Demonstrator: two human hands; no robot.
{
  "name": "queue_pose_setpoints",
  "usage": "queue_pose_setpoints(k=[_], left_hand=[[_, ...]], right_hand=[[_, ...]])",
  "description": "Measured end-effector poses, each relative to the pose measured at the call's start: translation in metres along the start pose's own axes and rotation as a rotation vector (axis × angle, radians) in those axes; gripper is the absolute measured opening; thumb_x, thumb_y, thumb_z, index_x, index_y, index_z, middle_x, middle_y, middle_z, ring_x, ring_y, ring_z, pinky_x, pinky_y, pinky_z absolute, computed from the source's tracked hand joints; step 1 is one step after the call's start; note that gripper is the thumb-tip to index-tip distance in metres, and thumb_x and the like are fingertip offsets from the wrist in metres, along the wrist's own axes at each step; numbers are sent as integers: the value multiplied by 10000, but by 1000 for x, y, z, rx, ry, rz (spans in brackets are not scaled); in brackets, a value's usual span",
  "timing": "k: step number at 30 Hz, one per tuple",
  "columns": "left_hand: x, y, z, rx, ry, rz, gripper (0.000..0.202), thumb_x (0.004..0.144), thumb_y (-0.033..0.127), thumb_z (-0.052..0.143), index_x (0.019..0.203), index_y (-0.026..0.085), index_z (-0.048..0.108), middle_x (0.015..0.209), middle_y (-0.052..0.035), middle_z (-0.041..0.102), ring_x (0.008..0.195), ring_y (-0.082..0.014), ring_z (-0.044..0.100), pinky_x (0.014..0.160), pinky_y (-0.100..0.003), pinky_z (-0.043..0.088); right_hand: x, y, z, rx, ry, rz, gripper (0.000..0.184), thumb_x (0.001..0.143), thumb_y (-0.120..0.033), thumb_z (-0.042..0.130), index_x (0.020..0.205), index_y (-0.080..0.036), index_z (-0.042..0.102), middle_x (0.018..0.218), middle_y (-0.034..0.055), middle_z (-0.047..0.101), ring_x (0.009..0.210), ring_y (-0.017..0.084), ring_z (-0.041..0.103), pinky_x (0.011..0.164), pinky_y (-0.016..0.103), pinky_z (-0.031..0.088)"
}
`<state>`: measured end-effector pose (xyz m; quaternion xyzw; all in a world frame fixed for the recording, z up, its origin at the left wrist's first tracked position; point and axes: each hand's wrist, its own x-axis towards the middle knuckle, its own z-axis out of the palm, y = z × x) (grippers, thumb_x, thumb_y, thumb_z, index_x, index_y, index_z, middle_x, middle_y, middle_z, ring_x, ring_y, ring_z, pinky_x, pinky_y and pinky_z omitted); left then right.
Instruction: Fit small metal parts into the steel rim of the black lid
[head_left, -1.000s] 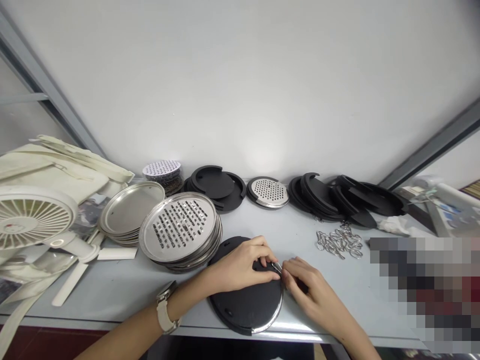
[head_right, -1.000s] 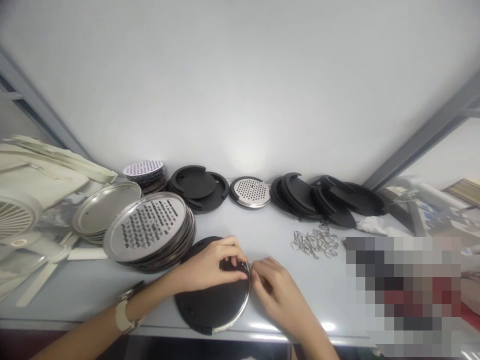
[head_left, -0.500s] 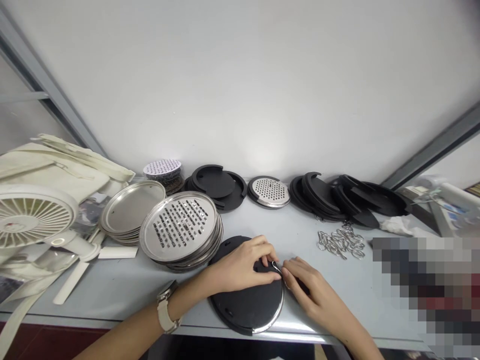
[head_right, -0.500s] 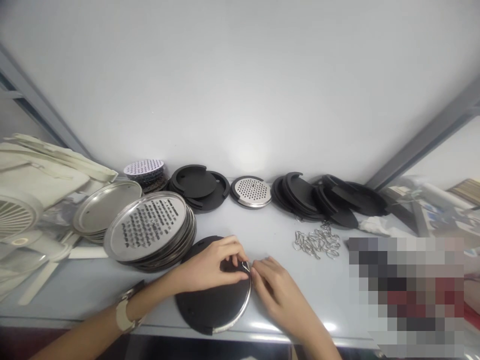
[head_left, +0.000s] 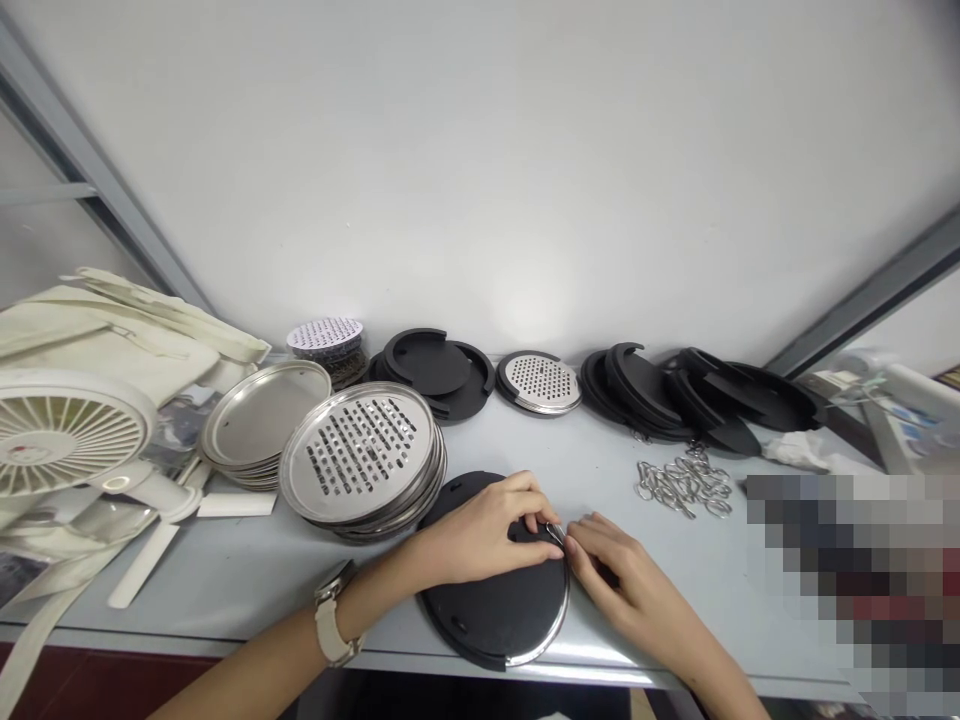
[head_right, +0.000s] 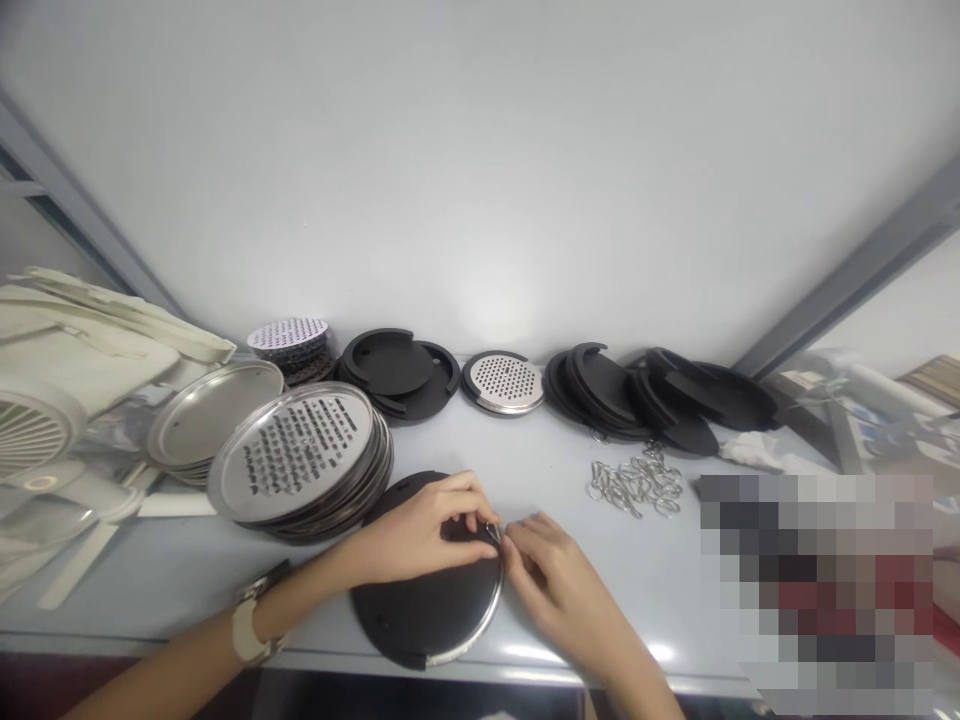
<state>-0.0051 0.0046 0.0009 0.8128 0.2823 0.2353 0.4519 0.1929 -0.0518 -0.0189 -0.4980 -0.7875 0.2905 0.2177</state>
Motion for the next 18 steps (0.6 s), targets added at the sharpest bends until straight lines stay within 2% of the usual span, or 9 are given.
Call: queue_pose_setpoints(k=[13, 18], left_hand=[[-1, 0, 1, 29, 3, 6, 246, 821, 256, 657, 1056, 184, 669, 965, -38, 560, 852, -137, 588, 800, -249, 475], [-1, -1, 2, 29, 10, 7, 239, 812, 247, 666, 1042, 182, 667, 959, -35, 554, 854, -137, 592, 806, -253, 478]], right_hand=[[-2, 2, 0, -5, -16, 14, 409, 1020, -338, 302, 645, -201, 388, 646, -3, 459, 689, 177, 481, 654, 310, 382], [-1, 4, 1, -13, -7, 6, 400, 1017, -334, 313, 646, -202, 386, 641, -7, 453, 680, 175, 474, 657, 312, 385]])
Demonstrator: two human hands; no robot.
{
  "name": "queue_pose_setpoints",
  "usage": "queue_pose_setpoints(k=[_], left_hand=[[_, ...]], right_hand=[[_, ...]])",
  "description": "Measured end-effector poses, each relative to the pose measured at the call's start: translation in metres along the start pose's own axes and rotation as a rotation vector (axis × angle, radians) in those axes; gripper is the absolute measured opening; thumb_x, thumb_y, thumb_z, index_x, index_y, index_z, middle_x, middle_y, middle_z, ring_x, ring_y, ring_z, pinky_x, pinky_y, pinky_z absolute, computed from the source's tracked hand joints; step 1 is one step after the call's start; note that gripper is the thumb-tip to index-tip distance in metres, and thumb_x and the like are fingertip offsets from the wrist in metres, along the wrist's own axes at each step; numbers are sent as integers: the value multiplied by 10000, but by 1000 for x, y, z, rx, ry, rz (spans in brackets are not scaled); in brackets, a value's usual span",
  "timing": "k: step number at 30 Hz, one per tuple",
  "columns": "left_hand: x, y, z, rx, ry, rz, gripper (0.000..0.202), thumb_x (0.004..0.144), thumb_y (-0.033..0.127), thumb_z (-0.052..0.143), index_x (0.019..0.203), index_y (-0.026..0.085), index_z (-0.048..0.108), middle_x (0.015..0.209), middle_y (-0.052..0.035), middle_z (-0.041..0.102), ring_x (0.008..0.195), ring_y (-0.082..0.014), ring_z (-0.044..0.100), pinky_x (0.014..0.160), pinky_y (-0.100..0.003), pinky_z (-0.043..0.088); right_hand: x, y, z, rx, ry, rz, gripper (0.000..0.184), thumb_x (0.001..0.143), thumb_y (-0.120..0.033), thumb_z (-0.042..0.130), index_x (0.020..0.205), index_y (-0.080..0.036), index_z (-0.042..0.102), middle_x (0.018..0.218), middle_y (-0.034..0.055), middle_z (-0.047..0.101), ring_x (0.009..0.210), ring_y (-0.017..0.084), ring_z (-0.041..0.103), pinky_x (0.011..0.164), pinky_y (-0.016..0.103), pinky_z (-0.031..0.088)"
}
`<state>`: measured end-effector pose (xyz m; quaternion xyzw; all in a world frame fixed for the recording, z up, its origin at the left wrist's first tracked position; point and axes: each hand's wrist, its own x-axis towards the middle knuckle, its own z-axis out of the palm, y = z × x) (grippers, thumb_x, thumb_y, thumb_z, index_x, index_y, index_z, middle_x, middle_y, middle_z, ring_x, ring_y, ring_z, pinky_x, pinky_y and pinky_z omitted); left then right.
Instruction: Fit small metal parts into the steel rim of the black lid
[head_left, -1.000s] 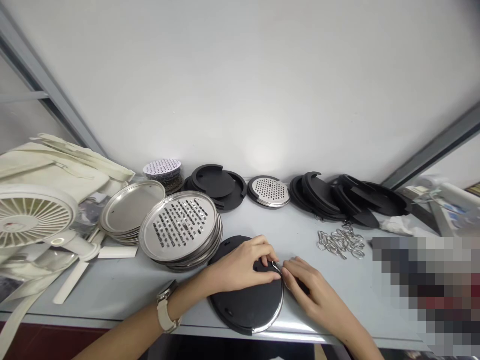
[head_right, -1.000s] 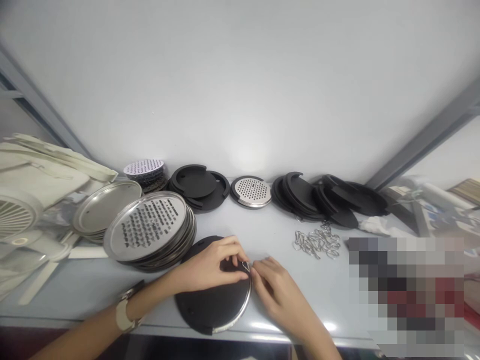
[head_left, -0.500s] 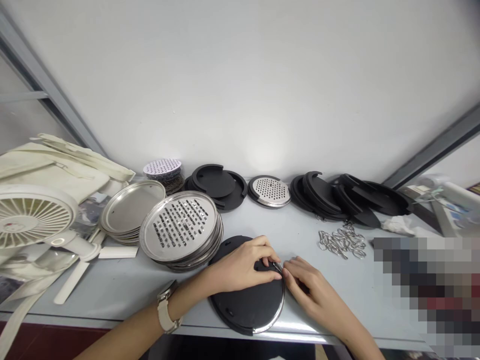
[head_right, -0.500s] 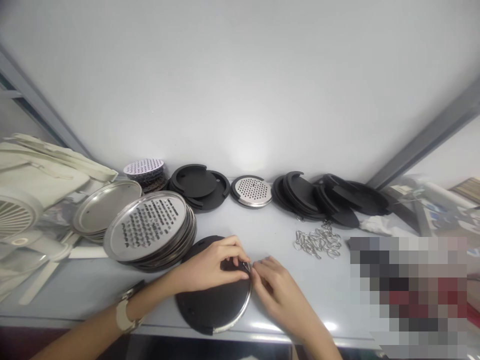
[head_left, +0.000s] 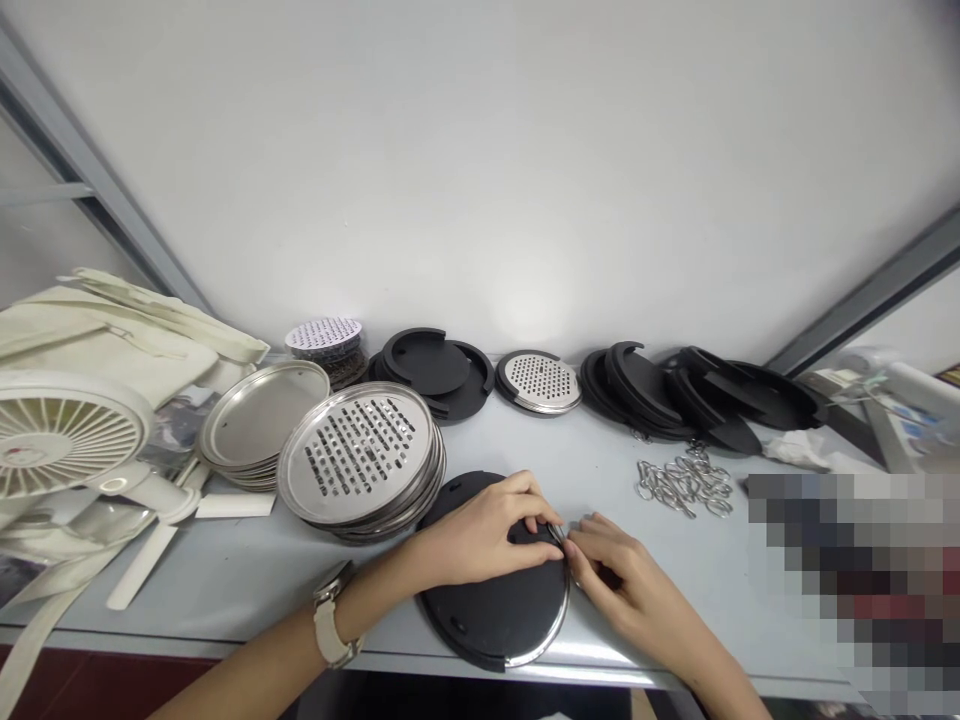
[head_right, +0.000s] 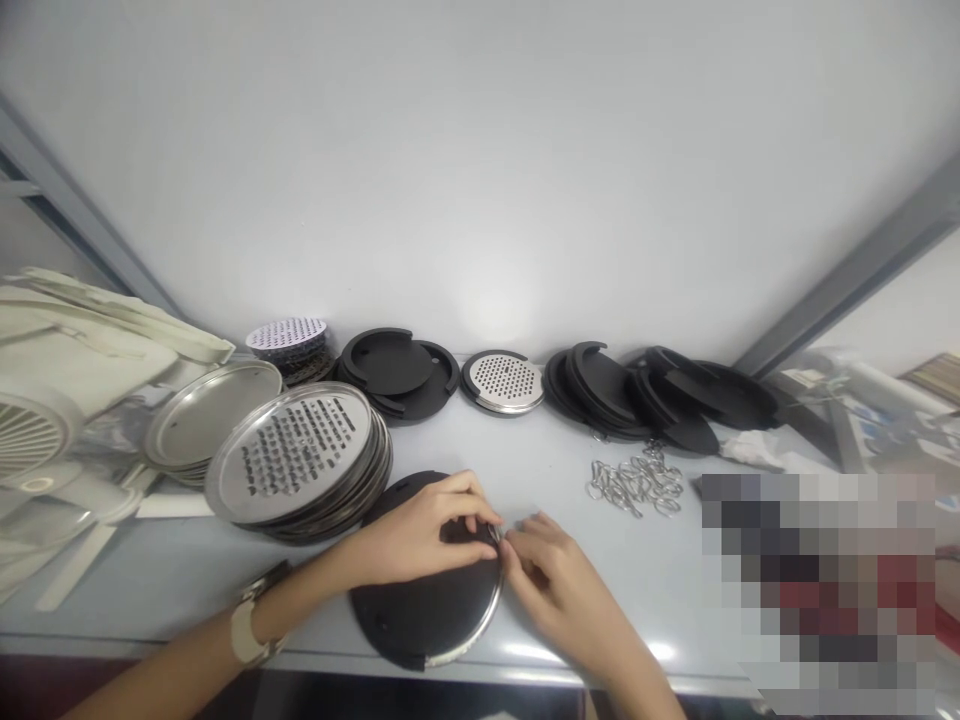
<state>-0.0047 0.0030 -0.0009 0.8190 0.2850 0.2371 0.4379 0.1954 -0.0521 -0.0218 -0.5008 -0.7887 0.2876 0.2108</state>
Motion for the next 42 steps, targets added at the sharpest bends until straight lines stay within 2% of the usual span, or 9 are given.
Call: queue_pose_setpoints(k=[15, 20, 25, 29, 32, 35, 42], left_hand=[[1, 1, -1, 4, -9, 11, 202, 805, 215, 670, 1003, 180, 654, 953, -35, 558, 832, -135, 581, 781, -257, 480], [1, 4, -1, 24, -30, 47, 102, 845, 213, 632, 931, 182, 677, 941, -38, 598, 902, -152, 588, 850, -265, 454], [1, 5, -2, 53, -8, 13, 174, 820, 205, 646, 991, 176, 659, 935, -32, 580, 857, -138, 583, 806, -245, 465], [1, 6, -2, 43, -12, 21, 220, 815, 207, 651, 1034, 191, 632, 970, -32, 577, 860, -139, 580, 822, -258, 467], [1, 8, -3, 36, -4, 23, 165, 853, 239, 620, 1010, 189, 625, 977, -37, 593, 852, -142, 582, 810, -262, 465], [2, 8, -4, 36, 6, 49, 137, 924, 196, 506, 982, 180, 629, 956, -39, 626, 863, -138, 584, 820, -254, 452], [3, 6, -2, 19, 78, 18, 99, 892, 168, 542, 907, 171, 640, 856, -13, 640, 773, -118, 582, 735, -218, 453]], right_hand=[[1, -2, 0, -23, 25, -41, 365, 989, -265, 358, 630, -207, 387, 612, -17, 431, 642, 170, 467, 632, 306, 393], [0, -1, 0, -37, 8, -41, 342, 988, -261, 365, 652, -204, 393, 631, -12, 444, 664, 173, 468, 630, 307, 382], [0, -3, -2, 25, -6, -45, 331, 1024, -276, 302, 753, -204, 477, 712, 4, 524, 708, 178, 493, 702, 336, 391], [1, -3, -2, 66, 9, -30, 355, 1030, -302, 288, 732, -211, 459, 724, 12, 540, 715, 187, 508, 702, 340, 402], [0, -2, -1, 70, 24, -12, 377, 1030, -319, 280, 704, -214, 437, 707, 13, 534, 710, 190, 514, 702, 339, 411], [0, -2, -1, 71, 29, -3, 379, 1028, -316, 279, 695, -215, 429, 698, 7, 528, 698, 185, 516, 701, 331, 412], [-1, -3, -1, 83, 47, 56, 306, 1019, -336, 328, 752, -222, 423, 712, -5, 508, 712, 179, 510, 668, 298, 402]])
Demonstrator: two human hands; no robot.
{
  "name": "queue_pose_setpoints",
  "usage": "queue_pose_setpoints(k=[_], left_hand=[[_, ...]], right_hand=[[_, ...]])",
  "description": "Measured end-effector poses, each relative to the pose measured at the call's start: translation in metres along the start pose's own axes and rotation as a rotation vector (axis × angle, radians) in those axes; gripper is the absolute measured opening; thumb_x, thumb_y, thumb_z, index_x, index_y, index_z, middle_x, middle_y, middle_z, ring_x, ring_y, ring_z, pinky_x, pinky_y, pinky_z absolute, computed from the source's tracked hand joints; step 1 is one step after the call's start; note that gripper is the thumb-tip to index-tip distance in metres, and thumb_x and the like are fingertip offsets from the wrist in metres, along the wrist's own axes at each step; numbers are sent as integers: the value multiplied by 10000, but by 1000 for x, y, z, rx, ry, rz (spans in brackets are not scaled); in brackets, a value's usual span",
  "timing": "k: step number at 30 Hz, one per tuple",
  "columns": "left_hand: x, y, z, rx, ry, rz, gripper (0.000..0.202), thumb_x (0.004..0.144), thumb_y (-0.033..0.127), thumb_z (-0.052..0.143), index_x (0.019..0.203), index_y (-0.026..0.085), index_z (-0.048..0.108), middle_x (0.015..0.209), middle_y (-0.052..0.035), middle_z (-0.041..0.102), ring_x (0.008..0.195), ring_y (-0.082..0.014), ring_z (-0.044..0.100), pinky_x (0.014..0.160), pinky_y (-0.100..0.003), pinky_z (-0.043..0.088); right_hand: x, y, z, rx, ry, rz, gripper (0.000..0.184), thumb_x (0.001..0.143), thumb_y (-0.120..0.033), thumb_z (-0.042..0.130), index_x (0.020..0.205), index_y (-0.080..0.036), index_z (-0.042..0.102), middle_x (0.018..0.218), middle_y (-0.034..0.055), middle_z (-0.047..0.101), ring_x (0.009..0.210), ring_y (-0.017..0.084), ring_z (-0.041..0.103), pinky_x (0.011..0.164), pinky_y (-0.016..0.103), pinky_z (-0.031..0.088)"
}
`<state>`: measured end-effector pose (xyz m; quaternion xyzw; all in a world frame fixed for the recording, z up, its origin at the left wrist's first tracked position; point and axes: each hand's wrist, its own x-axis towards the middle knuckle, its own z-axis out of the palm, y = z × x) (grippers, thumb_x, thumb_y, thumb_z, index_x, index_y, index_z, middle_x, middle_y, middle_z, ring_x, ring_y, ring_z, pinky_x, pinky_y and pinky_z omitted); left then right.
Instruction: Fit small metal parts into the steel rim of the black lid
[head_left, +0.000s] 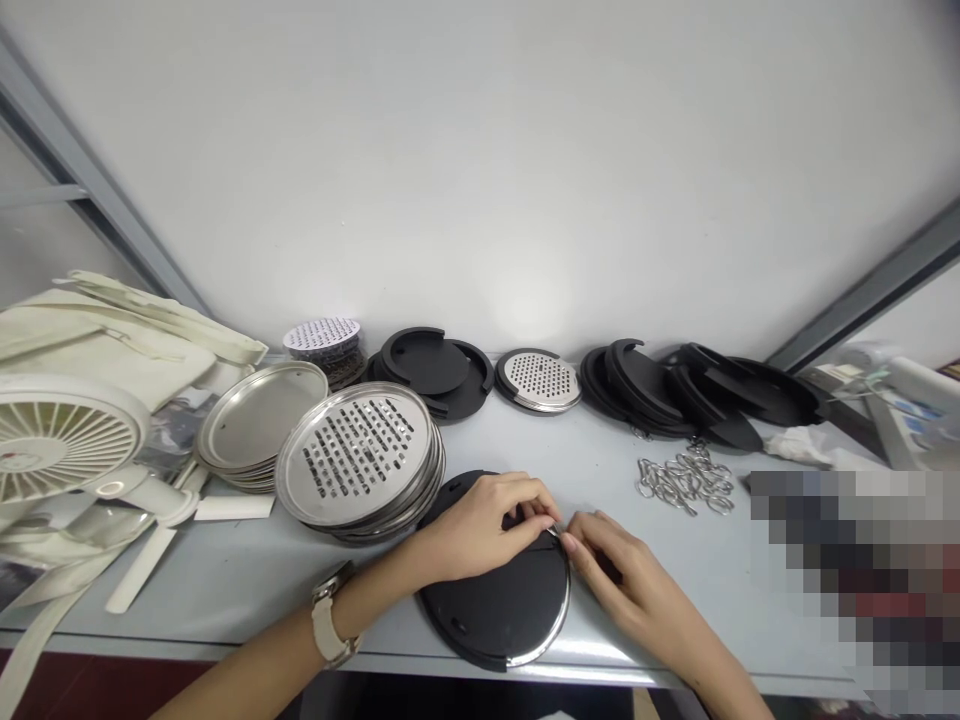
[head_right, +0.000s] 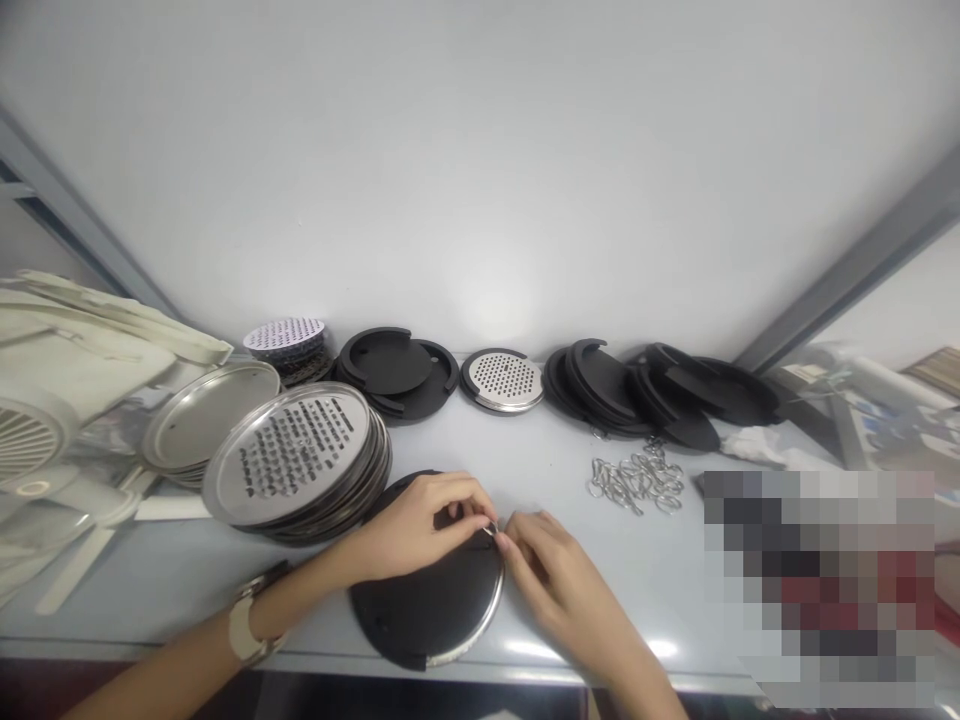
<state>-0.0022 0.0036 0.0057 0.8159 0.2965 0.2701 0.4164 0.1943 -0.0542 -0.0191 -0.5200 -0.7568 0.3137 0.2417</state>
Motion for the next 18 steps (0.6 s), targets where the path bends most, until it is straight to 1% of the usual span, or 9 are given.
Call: queue_pose_setpoints(k=[3, 7, 12, 15, 17, 18], left_hand=[[0, 0, 1, 33, 24, 7, 99, 891, 146, 534, 894, 169, 631, 848, -8, 627, 779, -114, 577, 748, -217, 446], [0, -1, 1, 60, 10, 20, 107, 894, 136, 530, 898, 164, 633, 878, -13, 614, 813, -114, 581, 780, -216, 448], [-1, -3, 1, 62, -8, 5, 130, 899, 207, 546, 975, 171, 645, 993, -33, 589, 879, -122, 592, 838, -233, 456], [-2, -4, 1, 66, -44, 1, 221, 828, 296, 654, 1016, 180, 642, 1022, -34, 578, 902, -143, 589, 843, -254, 462], [-3, -4, 1, 66, -66, -2, 273, 790, 309, 693, 1027, 183, 640, 1029, -34, 572, 901, -148, 587, 834, -260, 467], [-3, -4, 1, 64, -71, -4, 267, 792, 301, 690, 1027, 184, 641, 1028, -33, 570, 900, -147, 586, 835, -261, 468]], right_hand=[[1, -1, -1, 6, 5, 23, 244, 1018, -326, 335, 817, -227, 433, 750, -6, 519, 728, 176, 511, 668, 290, 400], [1, -2, -1, -13, -7, -16, 269, 1022, -292, 317, 786, -225, 428, 769, -3, 522, 754, 180, 512, 706, 302, 395], [2, 0, -1, -17, -16, -36, 303, 1022, -288, 318, 743, -221, 416, 723, -6, 511, 730, 184, 500, 691, 308, 389], [2, 0, -1, -17, -35, -39, 324, 1022, -298, 320, 725, -214, 420, 712, -6, 507, 731, 183, 497, 689, 308, 387], [1, 0, -2, -15, -40, -36, 334, 1023, -311, 319, 719, -212, 418, 710, -6, 503, 732, 183, 495, 691, 310, 385], [1, 0, -2, -13, -40, -34, 336, 1023, -316, 319, 719, -212, 417, 710, -6, 501, 732, 183, 494, 693, 312, 385]])
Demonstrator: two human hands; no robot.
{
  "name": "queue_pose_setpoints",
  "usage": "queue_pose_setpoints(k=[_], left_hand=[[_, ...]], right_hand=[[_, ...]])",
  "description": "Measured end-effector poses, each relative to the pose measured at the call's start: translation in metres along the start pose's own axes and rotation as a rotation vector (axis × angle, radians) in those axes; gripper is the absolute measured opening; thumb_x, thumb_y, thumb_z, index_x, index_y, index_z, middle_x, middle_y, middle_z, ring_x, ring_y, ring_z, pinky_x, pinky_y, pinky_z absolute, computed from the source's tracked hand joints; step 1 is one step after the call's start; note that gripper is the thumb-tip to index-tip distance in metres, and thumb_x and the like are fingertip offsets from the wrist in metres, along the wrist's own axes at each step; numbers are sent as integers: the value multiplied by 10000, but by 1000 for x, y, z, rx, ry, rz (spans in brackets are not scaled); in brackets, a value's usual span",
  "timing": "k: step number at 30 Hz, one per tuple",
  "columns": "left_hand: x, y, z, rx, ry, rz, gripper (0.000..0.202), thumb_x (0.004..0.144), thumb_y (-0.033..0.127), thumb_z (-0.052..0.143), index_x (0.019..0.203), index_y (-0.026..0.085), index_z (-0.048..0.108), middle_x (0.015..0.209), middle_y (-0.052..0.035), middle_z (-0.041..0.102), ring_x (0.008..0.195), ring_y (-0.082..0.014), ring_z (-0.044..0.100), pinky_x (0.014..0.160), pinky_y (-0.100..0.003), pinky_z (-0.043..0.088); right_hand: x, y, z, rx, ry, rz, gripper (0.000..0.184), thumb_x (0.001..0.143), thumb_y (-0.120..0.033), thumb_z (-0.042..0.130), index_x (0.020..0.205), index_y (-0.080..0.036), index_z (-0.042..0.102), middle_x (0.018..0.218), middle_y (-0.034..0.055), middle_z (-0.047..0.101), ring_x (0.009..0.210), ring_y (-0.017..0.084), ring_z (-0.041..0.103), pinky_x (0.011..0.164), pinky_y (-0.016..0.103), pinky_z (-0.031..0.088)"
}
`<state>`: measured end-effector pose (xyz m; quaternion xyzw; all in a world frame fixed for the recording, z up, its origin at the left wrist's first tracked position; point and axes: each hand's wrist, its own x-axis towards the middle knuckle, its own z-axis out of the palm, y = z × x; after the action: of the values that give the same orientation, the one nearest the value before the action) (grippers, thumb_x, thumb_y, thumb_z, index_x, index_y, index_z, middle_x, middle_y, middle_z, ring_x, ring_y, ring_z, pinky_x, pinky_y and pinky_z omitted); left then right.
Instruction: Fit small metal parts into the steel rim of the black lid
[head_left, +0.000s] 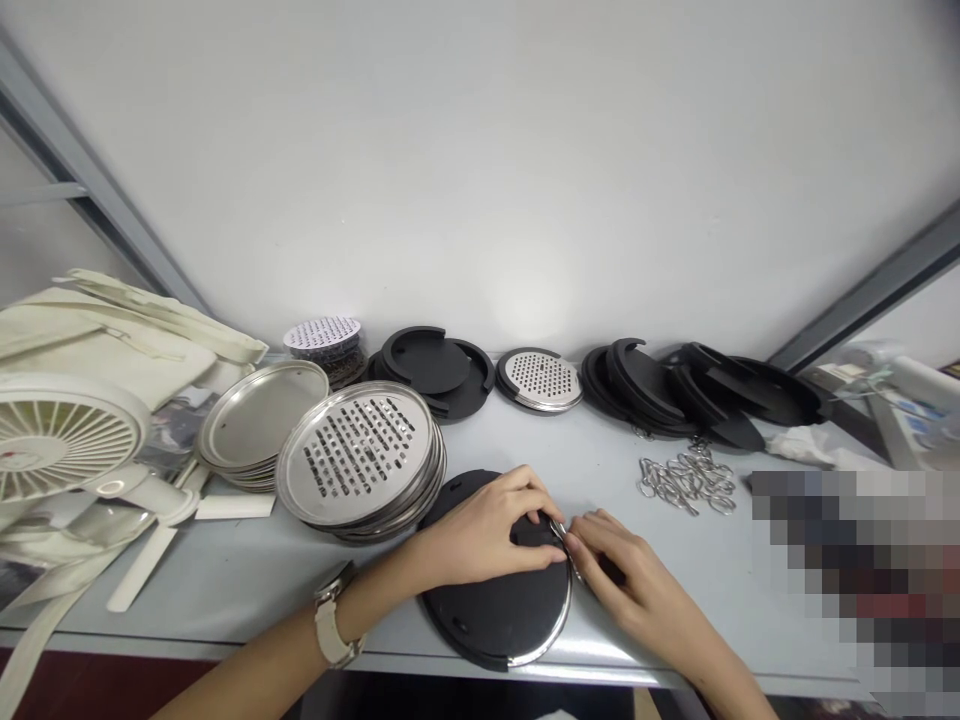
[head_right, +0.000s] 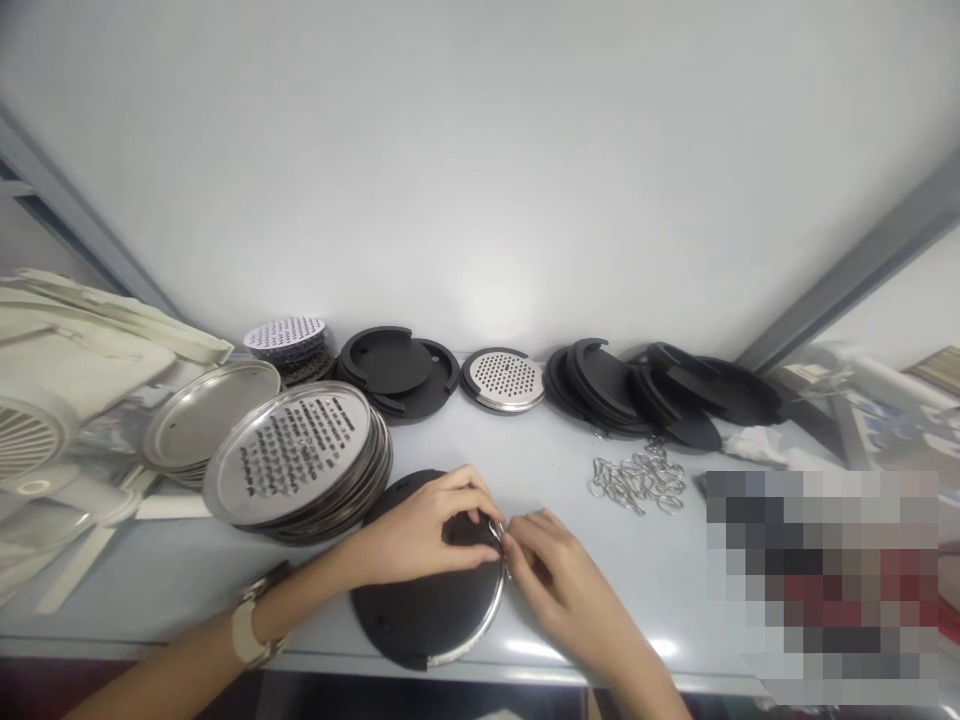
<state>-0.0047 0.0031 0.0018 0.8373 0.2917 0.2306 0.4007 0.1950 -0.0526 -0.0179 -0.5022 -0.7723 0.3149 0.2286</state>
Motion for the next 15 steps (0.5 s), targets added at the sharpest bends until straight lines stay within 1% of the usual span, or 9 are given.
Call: queue_pose_setpoints(k=[4, 9, 15], left_hand=[[0, -1, 1, -11, -1, -9, 231, 817, 288, 661, 1023, 185, 642, 1032, -34, 567, 905, -145, 586, 855, -272, 470], [0, -2, 2, -28, 1, -8, 227, 809, 287, 674, 1009, 188, 634, 1030, -25, 560, 899, -138, 590, 854, -270, 476], [1, -2, 2, -30, 7, -22, 209, 785, 300, 700, 922, 178, 599, 980, -14, 552, 864, -132, 588, 803, -263, 481]], right_hand=[[0, 1, 1, 2, 2, 3, 344, 1023, -333, 314, 714, -213, 406, 703, -8, 489, 729, 182, 487, 698, 313, 381], [-2, 2, 2, 22, 10, 38, 366, 1023, -366, 299, 699, -214, 377, 684, -15, 460, 700, 172, 474, 657, 291, 370], [-3, 2, 2, 43, 16, 56, 349, 1025, -364, 292, 731, -213, 406, 713, -15, 474, 693, 162, 484, 655, 279, 367]])
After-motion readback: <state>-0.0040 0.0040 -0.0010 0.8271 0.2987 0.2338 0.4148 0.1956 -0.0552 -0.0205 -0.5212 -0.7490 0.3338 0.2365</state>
